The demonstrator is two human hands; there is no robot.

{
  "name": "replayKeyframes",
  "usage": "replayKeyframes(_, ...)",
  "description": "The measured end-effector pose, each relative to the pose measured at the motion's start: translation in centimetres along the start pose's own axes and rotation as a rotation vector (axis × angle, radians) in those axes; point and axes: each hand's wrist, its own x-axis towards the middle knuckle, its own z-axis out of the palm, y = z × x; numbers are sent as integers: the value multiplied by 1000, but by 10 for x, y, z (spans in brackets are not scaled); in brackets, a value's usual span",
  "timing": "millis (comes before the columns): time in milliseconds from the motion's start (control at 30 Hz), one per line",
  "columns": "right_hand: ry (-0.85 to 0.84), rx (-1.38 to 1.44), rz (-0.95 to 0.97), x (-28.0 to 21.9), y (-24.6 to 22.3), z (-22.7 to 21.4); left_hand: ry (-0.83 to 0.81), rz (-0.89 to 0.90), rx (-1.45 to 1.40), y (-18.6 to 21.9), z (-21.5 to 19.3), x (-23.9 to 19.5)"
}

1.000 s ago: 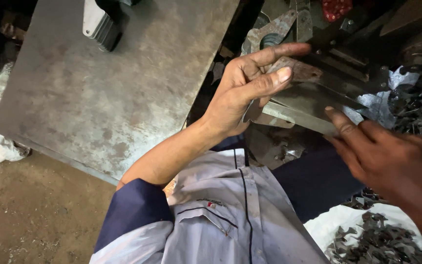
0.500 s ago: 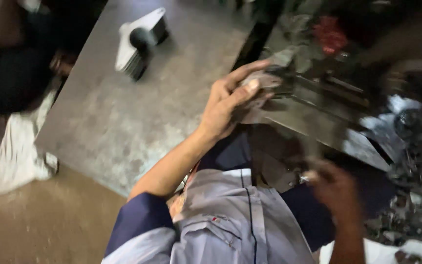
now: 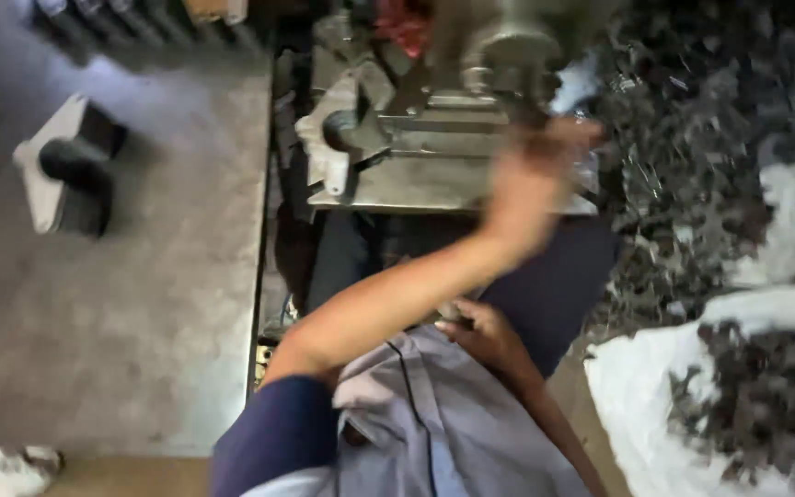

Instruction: Operating a manual or semi-automatic stamping press to shape small metal components and inspecting the finished pieces.

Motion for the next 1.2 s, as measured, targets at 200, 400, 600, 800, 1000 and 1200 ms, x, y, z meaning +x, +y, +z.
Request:
replayKeyframes(200,96,-202,-284,9,12,-12,-191,46,-1022,65,-9,14)
replayKeyframes(400,210,245,339,16,-51,-30,-399,-229,-736,-59,-119,-68)
replayKeyframes(600,-37,349,-452,85,-149,15,-287,-590,-687,-105,-221,-113)
replayKeyframes(800,-506,616,-614,137,-225,130,94,-1014,-729,-146,-275,-179)
replayKeyframes(1000,-737,193,-467,156,-174,160,532,-1422,-115,-153,-389,-299)
replayKeyframes(1200,-635,160,-270,172,-51,131,716,-1706,-80,-148,-381,-357)
